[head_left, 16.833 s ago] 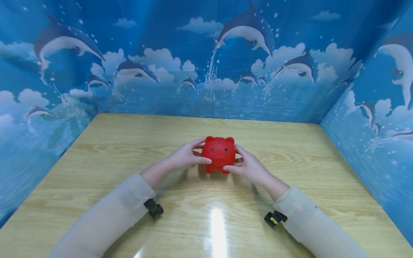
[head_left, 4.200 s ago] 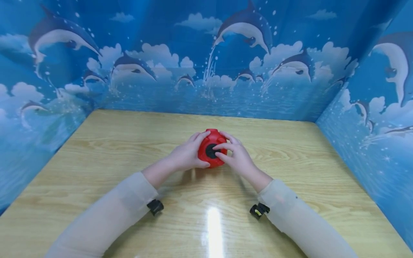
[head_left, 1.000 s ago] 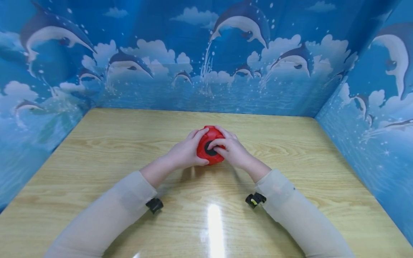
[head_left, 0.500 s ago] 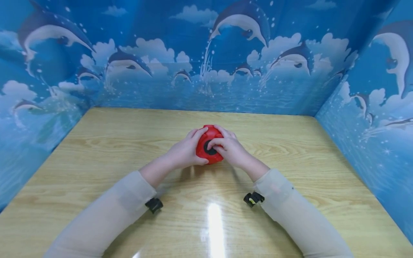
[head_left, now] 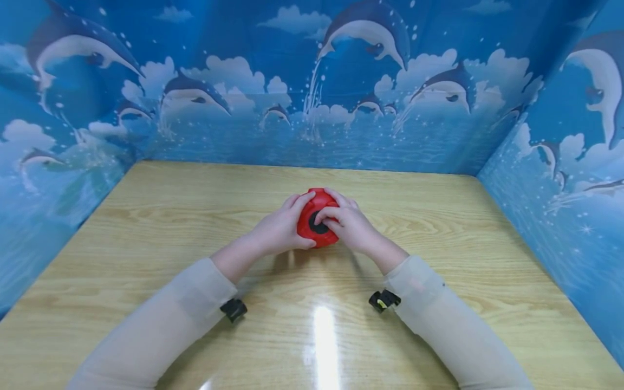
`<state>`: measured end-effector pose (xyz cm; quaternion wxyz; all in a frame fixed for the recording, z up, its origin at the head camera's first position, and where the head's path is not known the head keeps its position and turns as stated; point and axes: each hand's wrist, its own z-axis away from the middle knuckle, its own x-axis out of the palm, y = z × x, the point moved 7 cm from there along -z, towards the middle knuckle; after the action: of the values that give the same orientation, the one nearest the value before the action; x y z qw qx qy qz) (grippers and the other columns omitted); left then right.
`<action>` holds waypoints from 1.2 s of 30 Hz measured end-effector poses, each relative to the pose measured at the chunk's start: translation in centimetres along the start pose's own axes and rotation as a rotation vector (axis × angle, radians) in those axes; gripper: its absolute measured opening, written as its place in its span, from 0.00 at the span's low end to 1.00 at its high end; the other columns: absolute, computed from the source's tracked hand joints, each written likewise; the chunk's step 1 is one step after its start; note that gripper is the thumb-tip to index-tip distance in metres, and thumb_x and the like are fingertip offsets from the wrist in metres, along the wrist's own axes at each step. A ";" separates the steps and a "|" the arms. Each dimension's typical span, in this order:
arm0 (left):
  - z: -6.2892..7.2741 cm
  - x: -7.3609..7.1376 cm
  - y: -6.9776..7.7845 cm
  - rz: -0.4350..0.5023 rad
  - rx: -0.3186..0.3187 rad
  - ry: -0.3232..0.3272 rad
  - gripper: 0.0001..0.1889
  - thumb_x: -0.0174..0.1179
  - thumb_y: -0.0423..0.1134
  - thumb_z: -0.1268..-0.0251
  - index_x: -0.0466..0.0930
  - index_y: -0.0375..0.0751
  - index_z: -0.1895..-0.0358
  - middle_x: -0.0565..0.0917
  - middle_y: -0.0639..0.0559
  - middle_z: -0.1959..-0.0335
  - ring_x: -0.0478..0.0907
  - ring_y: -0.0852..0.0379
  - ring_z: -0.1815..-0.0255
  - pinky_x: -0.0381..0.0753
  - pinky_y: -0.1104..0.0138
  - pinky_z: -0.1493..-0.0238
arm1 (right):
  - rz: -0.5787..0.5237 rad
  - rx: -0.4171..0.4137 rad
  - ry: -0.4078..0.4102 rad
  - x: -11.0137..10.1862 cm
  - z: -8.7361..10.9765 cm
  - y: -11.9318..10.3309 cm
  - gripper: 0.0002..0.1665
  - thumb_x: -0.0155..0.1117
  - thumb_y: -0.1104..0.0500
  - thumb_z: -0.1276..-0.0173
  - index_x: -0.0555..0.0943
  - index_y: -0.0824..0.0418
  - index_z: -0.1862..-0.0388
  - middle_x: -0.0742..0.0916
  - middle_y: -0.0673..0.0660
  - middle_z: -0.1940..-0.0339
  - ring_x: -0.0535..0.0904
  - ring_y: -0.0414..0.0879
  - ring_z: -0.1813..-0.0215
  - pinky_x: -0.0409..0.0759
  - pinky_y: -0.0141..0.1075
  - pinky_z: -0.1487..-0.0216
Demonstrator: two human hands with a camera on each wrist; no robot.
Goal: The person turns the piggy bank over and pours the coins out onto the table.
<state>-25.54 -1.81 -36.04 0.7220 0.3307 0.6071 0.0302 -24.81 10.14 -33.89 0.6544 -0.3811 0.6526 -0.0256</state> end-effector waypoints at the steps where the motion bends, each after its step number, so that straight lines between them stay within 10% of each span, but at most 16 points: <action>1: 0.0 0.0 0.0 -0.002 0.000 0.000 0.55 0.72 0.50 0.53 0.43 0.52 0.26 0.52 0.42 0.28 0.64 0.45 0.38 0.78 0.54 0.51 | -0.001 0.002 0.000 0.0 0.0 0.0 0.07 0.61 0.66 0.35 0.82 0.55 0.64 0.61 0.61 0.28 0.56 0.65 0.32 0.65 0.55 0.39; 36: 0.0 0.0 0.1 0.006 0.024 0.008 0.54 0.72 0.48 0.53 0.43 0.51 0.26 0.55 0.43 0.30 0.64 0.47 0.40 0.79 0.56 0.53 | 0.097 -0.071 -0.025 0.4 -0.1 -0.6 0.11 0.55 0.69 0.33 0.79 0.54 0.65 0.57 0.62 0.26 0.54 0.67 0.32 0.71 0.52 0.43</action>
<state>-25.47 -1.77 -35.97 0.7154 0.3412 0.6092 0.0264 -24.58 9.42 -33.88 0.6491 -0.3725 0.6624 0.0342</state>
